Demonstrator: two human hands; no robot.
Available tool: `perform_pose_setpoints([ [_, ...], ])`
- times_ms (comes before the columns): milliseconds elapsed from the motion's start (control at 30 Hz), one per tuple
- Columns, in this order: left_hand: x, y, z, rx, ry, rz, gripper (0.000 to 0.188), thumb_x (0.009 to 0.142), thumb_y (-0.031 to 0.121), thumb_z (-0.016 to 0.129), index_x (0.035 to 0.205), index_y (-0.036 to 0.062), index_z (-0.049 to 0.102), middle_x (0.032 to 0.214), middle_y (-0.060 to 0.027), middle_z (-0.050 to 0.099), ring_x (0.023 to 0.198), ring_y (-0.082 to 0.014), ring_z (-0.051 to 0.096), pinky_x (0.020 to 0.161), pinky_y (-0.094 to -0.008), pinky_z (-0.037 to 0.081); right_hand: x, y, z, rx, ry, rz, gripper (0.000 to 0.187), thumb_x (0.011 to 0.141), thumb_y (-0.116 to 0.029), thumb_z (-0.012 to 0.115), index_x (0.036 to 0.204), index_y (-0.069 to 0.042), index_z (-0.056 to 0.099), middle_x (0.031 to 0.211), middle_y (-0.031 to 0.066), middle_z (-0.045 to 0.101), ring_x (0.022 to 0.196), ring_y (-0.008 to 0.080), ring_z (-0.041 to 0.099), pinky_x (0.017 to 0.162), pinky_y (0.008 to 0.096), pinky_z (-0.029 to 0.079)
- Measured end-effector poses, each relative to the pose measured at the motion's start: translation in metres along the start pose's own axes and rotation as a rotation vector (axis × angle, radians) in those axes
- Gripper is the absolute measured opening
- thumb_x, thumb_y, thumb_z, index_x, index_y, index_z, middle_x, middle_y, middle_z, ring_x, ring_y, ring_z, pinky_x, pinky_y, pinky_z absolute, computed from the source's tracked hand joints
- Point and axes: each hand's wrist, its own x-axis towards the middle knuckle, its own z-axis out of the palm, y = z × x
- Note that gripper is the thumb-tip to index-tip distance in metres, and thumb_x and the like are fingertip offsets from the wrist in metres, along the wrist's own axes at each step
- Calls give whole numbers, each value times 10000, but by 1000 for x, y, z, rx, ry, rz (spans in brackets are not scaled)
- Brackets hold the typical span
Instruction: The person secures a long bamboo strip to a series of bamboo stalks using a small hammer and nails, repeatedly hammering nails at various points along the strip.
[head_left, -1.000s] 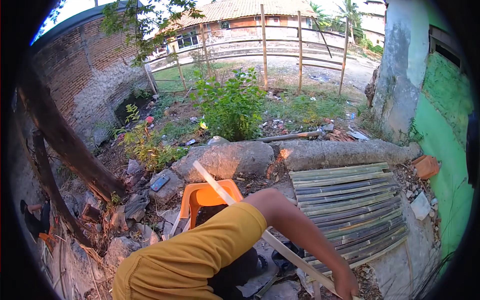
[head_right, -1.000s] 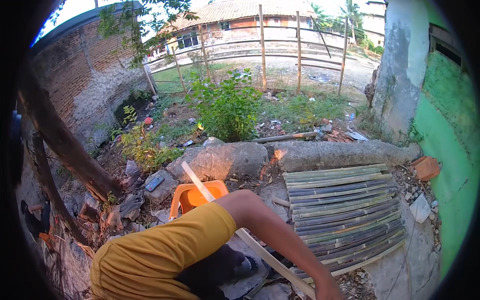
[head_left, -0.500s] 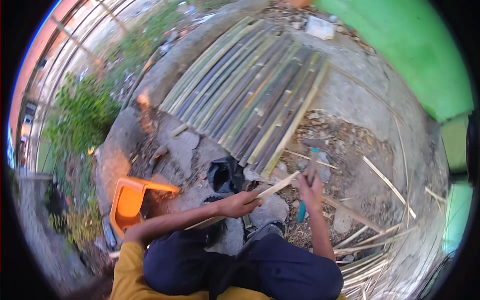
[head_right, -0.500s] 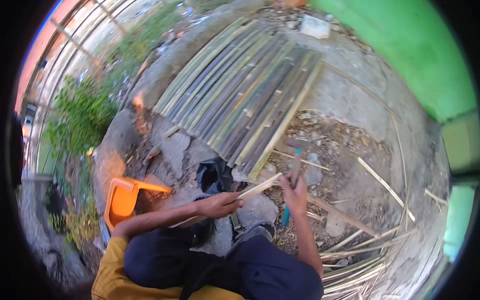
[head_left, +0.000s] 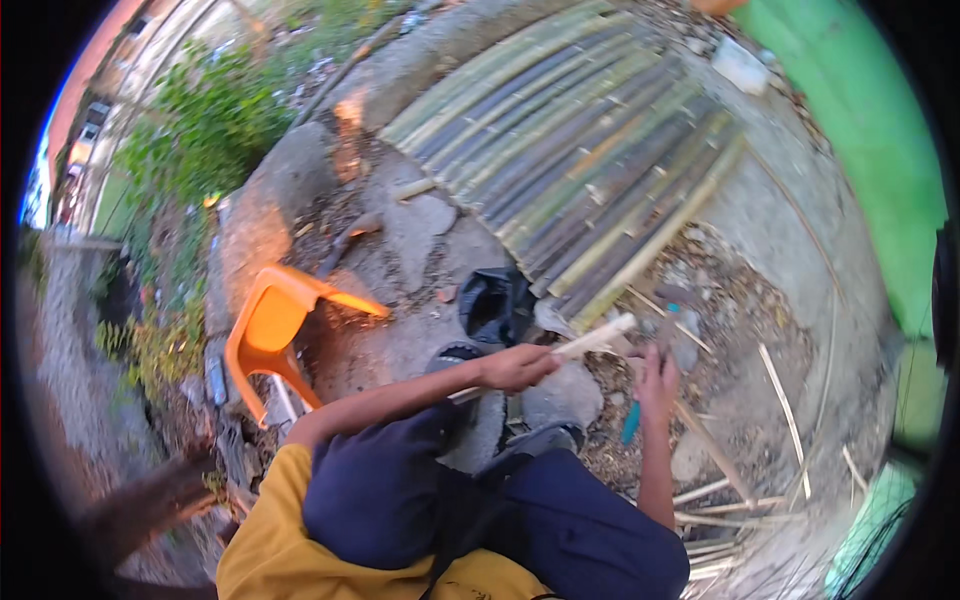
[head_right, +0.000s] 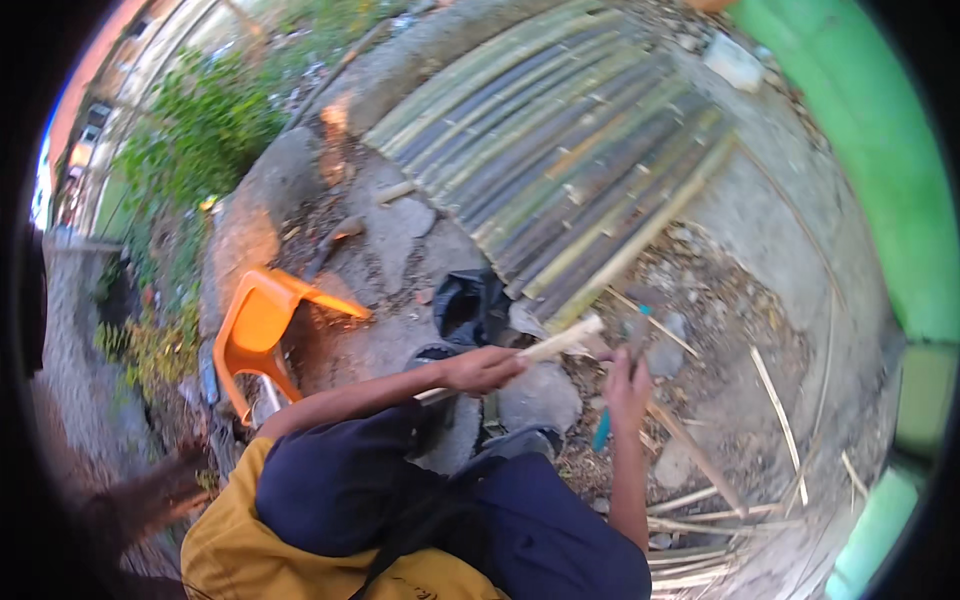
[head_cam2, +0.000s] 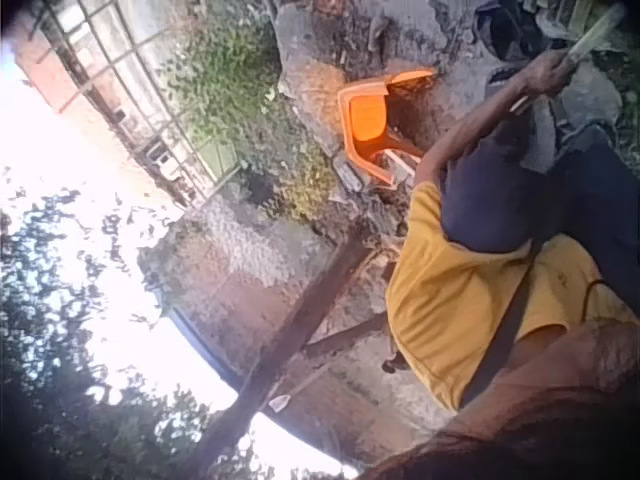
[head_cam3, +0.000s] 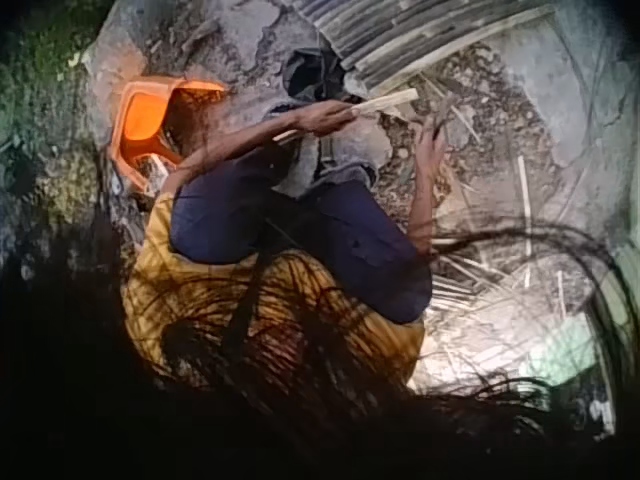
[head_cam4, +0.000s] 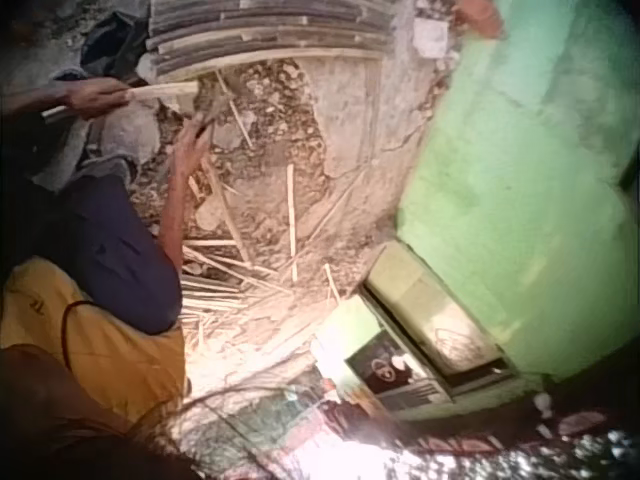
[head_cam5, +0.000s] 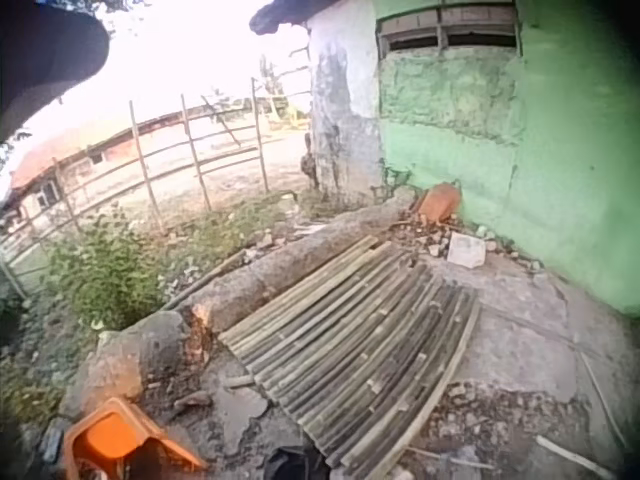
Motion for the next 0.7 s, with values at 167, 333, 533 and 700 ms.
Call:
perform_pose_setpoints([
  [167, 36, -60, 1, -115, -107, -21, 435, 1146, 438, 370, 947, 77, 510, 709, 20, 468, 537, -89, 480, 457, -302, 432, -25, 17, -13, 206, -51, 153, 281, 1131, -290, 486, 1197, -48, 613, 698, -24, 509, 478, 42, 428, 418, 221, 339],
  [333, 65, -90, -3, -32, 62, -63, 484, 1142, 450, 385, 929, 49, 552, 669, 13, 491, 514, -88, 507, 462, -292, 447, -43, 42, -38, 149, -136, 256, 333, 1142, -276, 443, 1345, -48, 577, 667, -23, 470, 464, 38, 395, 414, 214, 333],
  [533, 74, -112, -9, 73, 113, -47, 475, 1141, 422, 408, 915, 34, 564, 681, -10, 510, 580, -115, 518, 544, -331, 456, -30, 39, -42, 272, -165, 333, 334, 1146, -252, 406, 1375, -51, 545, 670, -3, 487, 455, 45, 395, 406, 215, 332],
  [700, 76, -111, -8, 188, 140, 24, 466, 1140, 374, 415, 895, 8, 566, 696, -40, 543, 636, -154, 528, 621, -375, 469, 1, 36, -40, 168, -318, 412, 335, 1140, -266, 429, 1401, -67, 497, 711, 9, 503, 454, 47, 407, 402, 217, 332],
])
